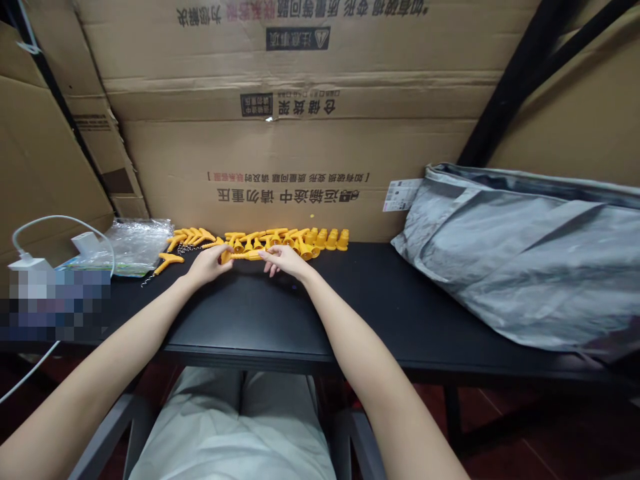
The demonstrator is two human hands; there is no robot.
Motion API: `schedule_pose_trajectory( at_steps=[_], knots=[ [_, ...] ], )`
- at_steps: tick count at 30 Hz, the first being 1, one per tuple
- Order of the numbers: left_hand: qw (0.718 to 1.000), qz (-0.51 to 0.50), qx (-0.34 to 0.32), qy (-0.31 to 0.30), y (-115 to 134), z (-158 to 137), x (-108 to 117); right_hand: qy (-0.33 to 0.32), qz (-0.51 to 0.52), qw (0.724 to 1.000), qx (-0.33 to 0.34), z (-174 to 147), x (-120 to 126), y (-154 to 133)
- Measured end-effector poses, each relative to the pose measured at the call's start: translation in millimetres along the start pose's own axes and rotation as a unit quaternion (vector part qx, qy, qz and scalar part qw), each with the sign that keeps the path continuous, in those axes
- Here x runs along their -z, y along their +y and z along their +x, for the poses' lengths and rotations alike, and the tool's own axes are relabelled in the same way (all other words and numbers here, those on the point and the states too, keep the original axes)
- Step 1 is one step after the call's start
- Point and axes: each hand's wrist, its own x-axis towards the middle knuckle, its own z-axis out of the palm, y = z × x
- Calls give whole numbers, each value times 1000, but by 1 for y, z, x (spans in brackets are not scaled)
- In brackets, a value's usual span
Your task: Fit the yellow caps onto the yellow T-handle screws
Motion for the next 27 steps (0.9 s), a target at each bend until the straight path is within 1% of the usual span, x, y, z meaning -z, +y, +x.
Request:
schedule_pose_trajectory(
  at_steps=[7,12,18,27],
  knots=[
    [1000,0,5,-11,0,1,0,27,-24,999,-20,0,-4,-2],
    [1000,3,1,-17,2,0,2,63,-20,998,11,-1,1,-1],
    [1000,-12,2,-8,4,0,3,53,-1,998,40,1,4,5],
    [1000,-22,2,-2,7,0,6,70,10,997,27,3,2,5]
  ],
)
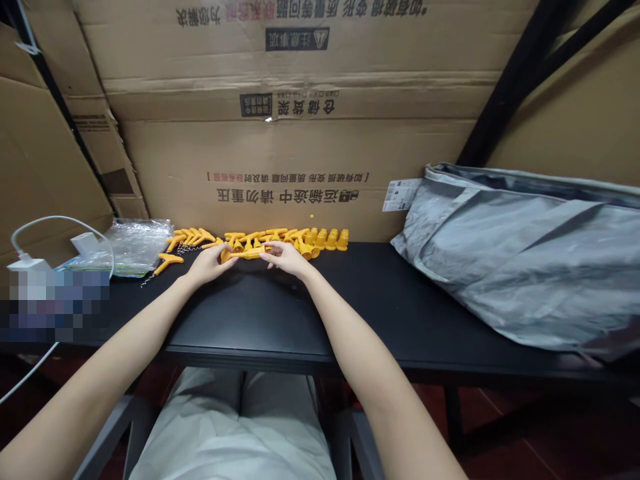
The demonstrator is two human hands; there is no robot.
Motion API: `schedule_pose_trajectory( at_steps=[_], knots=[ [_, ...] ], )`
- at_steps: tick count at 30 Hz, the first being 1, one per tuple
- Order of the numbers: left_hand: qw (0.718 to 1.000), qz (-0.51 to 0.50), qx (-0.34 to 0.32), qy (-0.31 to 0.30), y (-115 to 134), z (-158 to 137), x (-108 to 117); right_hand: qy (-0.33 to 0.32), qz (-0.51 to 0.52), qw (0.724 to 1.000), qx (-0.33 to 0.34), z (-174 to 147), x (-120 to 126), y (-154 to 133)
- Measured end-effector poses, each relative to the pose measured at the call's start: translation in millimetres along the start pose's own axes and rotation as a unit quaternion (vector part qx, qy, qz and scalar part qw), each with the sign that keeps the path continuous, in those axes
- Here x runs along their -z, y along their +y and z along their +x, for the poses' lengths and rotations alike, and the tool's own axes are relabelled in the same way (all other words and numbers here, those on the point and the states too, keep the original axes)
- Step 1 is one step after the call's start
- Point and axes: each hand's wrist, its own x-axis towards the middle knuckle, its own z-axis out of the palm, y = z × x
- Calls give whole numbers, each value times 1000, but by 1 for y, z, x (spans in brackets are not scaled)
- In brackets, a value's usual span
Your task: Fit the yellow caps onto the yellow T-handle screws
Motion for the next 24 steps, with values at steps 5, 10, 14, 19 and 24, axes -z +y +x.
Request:
schedule_pose_trajectory(
  at_steps=[5,10,14,19,24],
  knots=[
    [1000,0,0,3,0,0,0,0,4,1000,3,0,0,1],
    [1000,12,2,4,0,0,-1,0,8,1000,4,1,1,2],
    [1000,19,2,6,-1,0,-2,-1,10,1000,-2,1,0,2],
    [1000,24,4,9,-3,0,-4,-4,11,1000,-2,1,-1,2],
    [999,32,2,4,-4,0,-4,-7,6,1000,-6,0,-1,1]
  ],
)
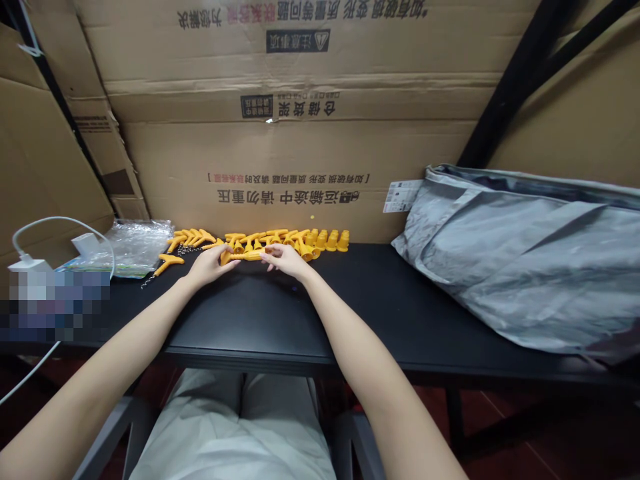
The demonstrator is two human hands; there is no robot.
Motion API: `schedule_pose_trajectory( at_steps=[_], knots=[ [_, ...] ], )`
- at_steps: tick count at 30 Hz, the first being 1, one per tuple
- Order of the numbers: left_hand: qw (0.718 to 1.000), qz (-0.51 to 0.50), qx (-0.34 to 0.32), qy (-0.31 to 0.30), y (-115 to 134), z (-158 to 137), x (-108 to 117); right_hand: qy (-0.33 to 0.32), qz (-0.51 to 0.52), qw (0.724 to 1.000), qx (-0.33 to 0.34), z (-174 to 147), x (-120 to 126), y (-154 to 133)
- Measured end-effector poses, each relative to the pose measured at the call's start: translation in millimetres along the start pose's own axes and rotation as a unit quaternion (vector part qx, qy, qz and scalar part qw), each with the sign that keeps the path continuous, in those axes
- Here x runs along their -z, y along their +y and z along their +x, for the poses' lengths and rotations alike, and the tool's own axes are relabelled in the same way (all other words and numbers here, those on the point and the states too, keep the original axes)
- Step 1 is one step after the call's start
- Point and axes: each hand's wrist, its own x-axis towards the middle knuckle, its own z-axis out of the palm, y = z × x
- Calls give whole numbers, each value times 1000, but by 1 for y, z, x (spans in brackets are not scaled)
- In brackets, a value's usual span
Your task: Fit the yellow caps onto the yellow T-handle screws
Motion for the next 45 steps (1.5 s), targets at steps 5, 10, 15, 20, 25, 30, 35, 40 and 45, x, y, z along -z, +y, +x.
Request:
schedule_pose_trajectory(
  at_steps=[5,10,15,20,25,30,35,40,45],
  knots=[
    [1000,1,4,1,1,-1,1,7,29,1000,-5,0,-2,1],
    [1000,1,9,9,0,-1,0,8,87,996,-27,-1,-8,-1],
    [1000,-8,13,3,0,-1,0,8,141,989,-50,-1,-11,-2],
    [998,-54,22,4,6,-2,1,44,165,985,-27,4,-8,1],
    [997,-66,37,-27,4,-1,-2,230,10,967,112,6,2,3],
    [995,-41,21,-87,0,0,-2,300,-270,895,189,-1,12,8],
    [992,-40,39,-110,3,0,1,264,-433,840,194,0,8,15],
    [991,-36,41,-122,4,1,1,213,-530,798,191,12,-6,8],
    [991,-44,33,-119,2,1,-1,136,-584,786,151,30,-18,3]
  ],
)
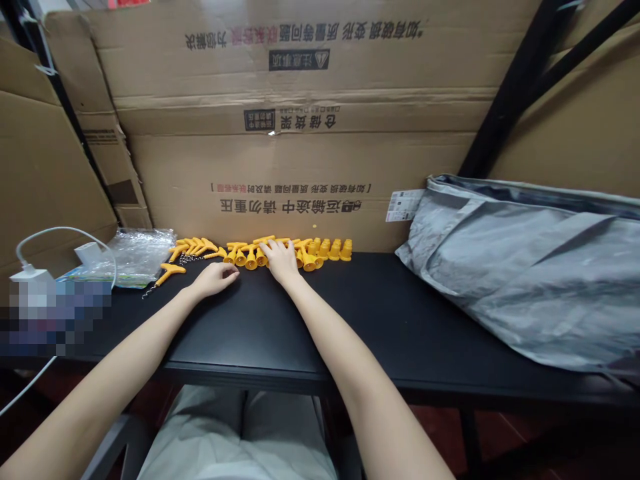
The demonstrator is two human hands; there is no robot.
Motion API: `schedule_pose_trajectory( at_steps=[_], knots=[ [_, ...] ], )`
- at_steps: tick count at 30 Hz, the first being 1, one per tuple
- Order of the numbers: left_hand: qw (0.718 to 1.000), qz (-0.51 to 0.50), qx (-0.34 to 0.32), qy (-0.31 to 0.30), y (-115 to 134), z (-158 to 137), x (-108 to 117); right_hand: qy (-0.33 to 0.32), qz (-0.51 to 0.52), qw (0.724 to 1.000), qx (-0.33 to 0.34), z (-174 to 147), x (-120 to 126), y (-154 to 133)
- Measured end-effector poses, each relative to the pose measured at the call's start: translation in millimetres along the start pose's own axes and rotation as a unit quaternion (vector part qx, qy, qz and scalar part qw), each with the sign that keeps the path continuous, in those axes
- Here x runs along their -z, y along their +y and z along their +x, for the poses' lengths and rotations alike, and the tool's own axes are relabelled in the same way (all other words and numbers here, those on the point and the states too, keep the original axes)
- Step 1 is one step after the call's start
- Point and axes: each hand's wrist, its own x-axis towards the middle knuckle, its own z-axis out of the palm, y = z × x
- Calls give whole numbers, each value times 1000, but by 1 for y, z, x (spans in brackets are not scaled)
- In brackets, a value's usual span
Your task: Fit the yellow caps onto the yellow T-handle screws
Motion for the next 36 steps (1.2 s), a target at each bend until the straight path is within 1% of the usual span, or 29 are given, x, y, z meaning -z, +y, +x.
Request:
schedule_pose_trajectory(
  at_steps=[4,7,9,11,12,15,16,18,20,23,25,27,29,31,33,36],
  knots=[
    [1000,-3,-6,1,-1,0,0,-38,3,999,-19,3,-4,-9],
    [1000,-4,-1,-3,0,0,0,-55,15,998,-21,1,-2,-11],
    [1000,-4,0,-5,1,0,0,-52,36,998,-15,-1,1,-7],
    [1000,-3,1,-6,1,0,0,-22,65,998,-16,-1,4,6],
    [1000,-1,1,-6,1,0,-1,6,78,996,-31,-2,6,15],
    [1000,5,-1,-2,0,0,-2,103,112,981,-121,-6,7,52],
    [1000,6,-3,-2,0,0,-2,123,118,973,-158,-10,6,66],
    [1000,5,-6,-4,0,1,-2,129,124,955,-235,-18,2,92],
    [1000,2,-9,-7,1,1,-3,108,125,950,-265,-27,-4,113],
    [1000,1,-11,-10,3,1,-2,56,125,960,-242,-33,-11,128],
    [1000,3,-8,-10,3,1,-2,7,110,967,-229,-30,-13,128],
    [1000,5,-5,-10,4,0,-1,-58,92,966,-237,-23,-14,124],
    [1000,7,-6,-11,4,0,0,-121,84,955,-256,-15,-15,120],
    [1000,6,-9,-10,4,-1,1,-163,91,944,-273,-9,-17,117],
    [1000,5,-11,-9,5,-1,1,-176,101,936,-288,-7,-20,116],
    [1000,25,-3,-10,7,-2,3,-148,110,938,-293,-8,-25,117]
  ],
)
